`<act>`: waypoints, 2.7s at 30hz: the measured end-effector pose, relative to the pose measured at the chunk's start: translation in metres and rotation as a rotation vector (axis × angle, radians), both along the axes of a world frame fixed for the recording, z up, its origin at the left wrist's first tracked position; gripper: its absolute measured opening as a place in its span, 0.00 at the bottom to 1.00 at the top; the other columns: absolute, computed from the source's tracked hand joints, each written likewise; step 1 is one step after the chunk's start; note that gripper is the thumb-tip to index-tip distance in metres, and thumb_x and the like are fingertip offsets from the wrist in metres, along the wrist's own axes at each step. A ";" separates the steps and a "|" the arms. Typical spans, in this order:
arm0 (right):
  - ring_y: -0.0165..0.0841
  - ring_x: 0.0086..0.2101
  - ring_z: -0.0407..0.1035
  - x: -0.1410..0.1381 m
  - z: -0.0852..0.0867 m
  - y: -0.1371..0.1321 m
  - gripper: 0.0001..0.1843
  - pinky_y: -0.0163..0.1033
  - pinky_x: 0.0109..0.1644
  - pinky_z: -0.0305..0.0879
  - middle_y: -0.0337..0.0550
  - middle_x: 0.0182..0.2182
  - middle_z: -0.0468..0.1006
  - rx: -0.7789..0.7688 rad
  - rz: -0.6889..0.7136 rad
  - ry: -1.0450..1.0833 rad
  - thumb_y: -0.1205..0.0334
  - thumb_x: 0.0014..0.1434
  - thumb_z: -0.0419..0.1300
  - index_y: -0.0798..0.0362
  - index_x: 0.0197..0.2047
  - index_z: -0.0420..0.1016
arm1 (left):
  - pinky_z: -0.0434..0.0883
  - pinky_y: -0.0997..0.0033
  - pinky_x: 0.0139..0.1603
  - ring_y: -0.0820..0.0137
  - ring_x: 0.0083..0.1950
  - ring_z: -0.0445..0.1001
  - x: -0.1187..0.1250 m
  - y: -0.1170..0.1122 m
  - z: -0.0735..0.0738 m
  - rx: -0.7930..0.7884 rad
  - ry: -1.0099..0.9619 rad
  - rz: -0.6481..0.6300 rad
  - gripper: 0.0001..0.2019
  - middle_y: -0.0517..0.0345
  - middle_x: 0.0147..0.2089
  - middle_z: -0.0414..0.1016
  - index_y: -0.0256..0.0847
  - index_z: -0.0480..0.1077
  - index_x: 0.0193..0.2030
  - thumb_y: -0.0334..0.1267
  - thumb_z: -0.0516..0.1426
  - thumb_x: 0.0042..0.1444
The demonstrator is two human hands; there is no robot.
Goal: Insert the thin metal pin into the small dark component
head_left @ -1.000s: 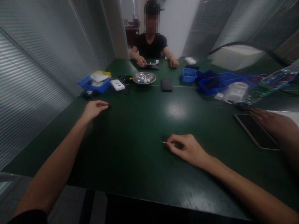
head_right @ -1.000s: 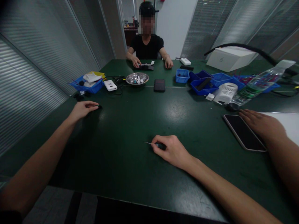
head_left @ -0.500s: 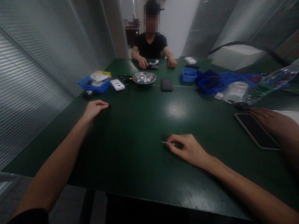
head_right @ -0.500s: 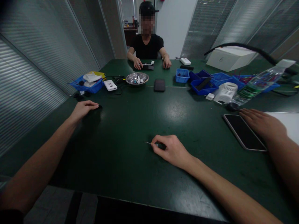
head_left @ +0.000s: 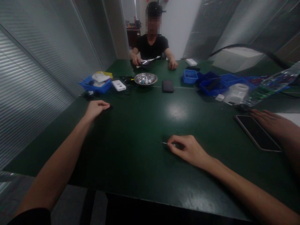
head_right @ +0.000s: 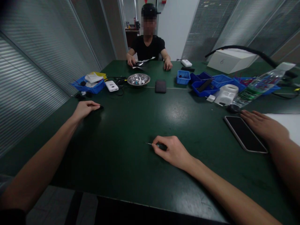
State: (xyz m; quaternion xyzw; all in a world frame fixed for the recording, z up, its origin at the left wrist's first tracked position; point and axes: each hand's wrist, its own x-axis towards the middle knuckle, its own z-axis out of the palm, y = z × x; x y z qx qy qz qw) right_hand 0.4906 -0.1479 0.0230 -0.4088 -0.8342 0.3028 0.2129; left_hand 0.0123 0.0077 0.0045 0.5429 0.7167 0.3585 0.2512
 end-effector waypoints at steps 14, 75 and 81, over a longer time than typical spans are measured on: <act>0.29 0.26 0.71 0.001 0.000 0.001 0.13 0.35 0.31 0.62 0.39 0.29 0.80 -0.016 -0.019 -0.015 0.54 0.70 0.57 0.52 0.40 0.80 | 0.72 0.67 0.43 0.66 0.42 0.76 0.118 -0.059 0.032 -0.014 0.171 -0.858 0.14 0.53 0.47 0.79 0.43 0.79 0.52 0.46 0.61 0.65; 0.29 0.25 0.71 0.003 0.003 0.002 0.14 0.35 0.30 0.62 0.39 0.28 0.80 -0.014 -0.035 0.016 0.55 0.70 0.57 0.52 0.39 0.80 | 0.73 0.63 0.48 0.61 0.47 0.77 0.055 -0.028 0.023 -0.006 0.305 -0.674 0.19 0.52 0.52 0.78 0.49 0.77 0.59 0.44 0.63 0.61; 0.29 0.26 0.71 0.003 0.004 0.001 0.14 0.35 0.30 0.62 0.39 0.28 0.79 -0.030 -0.037 0.014 0.55 0.70 0.57 0.52 0.39 0.80 | 0.72 0.64 0.43 0.60 0.44 0.77 0.017 -0.012 0.012 -0.033 0.321 -0.398 0.24 0.50 0.46 0.79 0.44 0.80 0.52 0.47 0.71 0.48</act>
